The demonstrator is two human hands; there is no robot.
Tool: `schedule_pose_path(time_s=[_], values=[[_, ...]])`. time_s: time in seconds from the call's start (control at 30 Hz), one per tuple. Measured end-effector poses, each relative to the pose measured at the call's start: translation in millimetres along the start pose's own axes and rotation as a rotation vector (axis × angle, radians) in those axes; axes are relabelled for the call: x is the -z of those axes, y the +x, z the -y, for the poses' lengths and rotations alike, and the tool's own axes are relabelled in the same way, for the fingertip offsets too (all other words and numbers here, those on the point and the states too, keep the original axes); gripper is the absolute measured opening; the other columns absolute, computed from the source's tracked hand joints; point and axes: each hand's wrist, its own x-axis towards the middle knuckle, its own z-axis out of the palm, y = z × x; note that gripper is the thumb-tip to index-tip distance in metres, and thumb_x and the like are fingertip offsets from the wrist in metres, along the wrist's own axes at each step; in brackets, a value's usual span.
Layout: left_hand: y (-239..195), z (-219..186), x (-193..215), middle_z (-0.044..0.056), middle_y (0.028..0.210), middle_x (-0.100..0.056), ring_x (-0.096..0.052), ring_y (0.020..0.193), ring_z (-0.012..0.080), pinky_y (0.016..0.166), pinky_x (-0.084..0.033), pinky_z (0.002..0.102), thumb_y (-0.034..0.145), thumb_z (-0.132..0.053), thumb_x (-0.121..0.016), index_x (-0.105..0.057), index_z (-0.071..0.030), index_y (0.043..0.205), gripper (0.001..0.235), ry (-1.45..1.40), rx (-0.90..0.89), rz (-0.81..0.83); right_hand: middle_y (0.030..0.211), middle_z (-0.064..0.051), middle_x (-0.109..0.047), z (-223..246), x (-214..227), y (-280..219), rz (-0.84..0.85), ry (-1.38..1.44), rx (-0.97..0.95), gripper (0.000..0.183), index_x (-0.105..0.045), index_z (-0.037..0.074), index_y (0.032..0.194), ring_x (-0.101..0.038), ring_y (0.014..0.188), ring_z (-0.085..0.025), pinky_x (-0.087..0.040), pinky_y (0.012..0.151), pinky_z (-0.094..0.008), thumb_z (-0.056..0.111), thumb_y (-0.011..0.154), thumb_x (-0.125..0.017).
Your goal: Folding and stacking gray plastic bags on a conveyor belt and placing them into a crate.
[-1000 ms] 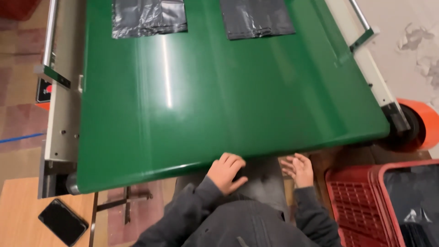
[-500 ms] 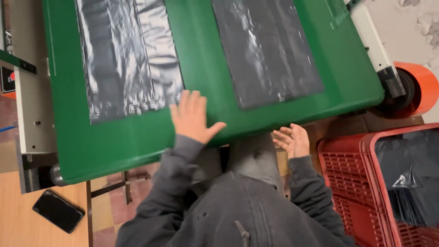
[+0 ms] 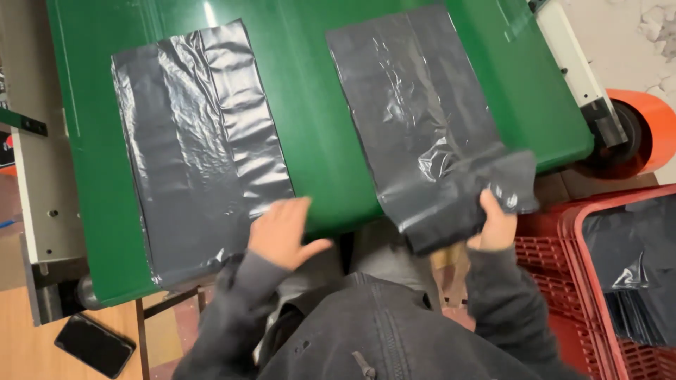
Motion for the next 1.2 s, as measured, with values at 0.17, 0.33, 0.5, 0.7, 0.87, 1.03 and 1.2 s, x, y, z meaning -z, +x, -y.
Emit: schedule_pose_path(time_s=[0.17,0.33,0.5,0.7,0.87,1.03,1.2], values=[[182.7,-74.6,-27.3,0.014,0.133,-0.047,-0.054,0.123,0.0286,0.083,-0.068,0.044,0.051,-0.014,-0.108,-0.047,-0.007,0.142,0.110,-1.389,-0.492,-0.077,0.143,-0.025,-0.063,52.4,-151.1,56.1,0.672,0.502,-0.106,0.050,-0.059,0.003,0.140,-0.069,0.126,-0.043,-0.063,0.102,-0.062,0.026,0.098,-0.072],[334.0,-59.9,-63.7,0.007,0.112,-0.076,-0.072,0.109,0.0230,0.098,-0.058,0.038,0.078,-0.040,-0.078,-0.071,-0.013,0.117,0.048,-1.268,-0.027,-0.107,0.133,-0.017,-0.063,33.5,-159.7,184.2,0.717,-0.077,0.393,0.046,-0.052,0.011,0.143,-0.067,0.120,-0.036,-0.061,0.096,-0.048,0.022,0.102,-0.068],[354.2,-45.2,-95.5,0.018,0.107,-0.073,-0.077,0.081,0.0335,0.062,-0.069,0.037,0.079,-0.052,-0.084,-0.073,-0.010,0.107,0.052,-1.268,0.251,-0.037,0.108,-0.011,-0.068,-19.8,-85.8,250.2,0.043,-1.100,0.743,0.055,-0.065,0.010,0.126,-0.065,0.107,-0.038,-0.051,0.096,-0.053,0.044,0.087,-0.083],[254.4,-56.5,-73.0,-0.001,0.095,-0.078,-0.073,0.108,0.0247,0.091,-0.059,0.044,0.080,-0.064,-0.071,-0.073,-0.021,0.103,0.049,-0.780,0.167,0.065,0.111,0.003,-0.071,-45.7,-46.3,268.2,0.050,-1.114,0.398,0.048,-0.061,0.032,0.124,-0.067,0.110,-0.022,-0.054,0.094,-0.041,0.055,0.086,-0.079],[164.9,-50.1,-58.9,0.018,0.105,-0.073,-0.066,0.114,0.0391,0.096,-0.055,0.053,0.083,-0.050,-0.069,-0.066,-0.007,0.099,0.046,-0.677,0.123,0.142,0.125,-0.012,-0.069,-25.7,-8.7,214.9,0.413,-1.134,0.142,0.070,-0.050,0.032,0.146,-0.063,0.122,-0.024,-0.050,0.105,-0.040,0.050,0.086,-0.081],[202.4,-33.7,-43.0,0.016,0.107,-0.075,-0.068,0.114,0.0360,0.099,-0.055,0.050,0.086,-0.066,-0.062,-0.071,-0.011,0.105,0.060,-0.789,0.259,0.007,0.115,-0.022,-0.071,-6.9,-31.5,179.4,0.615,-1.020,0.162,0.076,-0.041,0.009,0.156,-0.067,0.112,-0.033,-0.052,0.099,-0.046,0.037,0.094,-0.077],[242.6,-44.3,-29.4,0.008,0.117,-0.074,-0.066,0.120,0.0318,0.102,-0.054,0.048,0.093,-0.058,-0.057,-0.068,-0.018,0.118,0.048,-0.608,0.336,-0.154,0.111,-0.015,-0.072,11.6,-66.6,169.4,0.610,-0.970,0.415,0.071,-0.036,0.012,0.155,-0.066,0.115,-0.030,-0.050,0.102,-0.045,0.022,0.095,-0.073]])
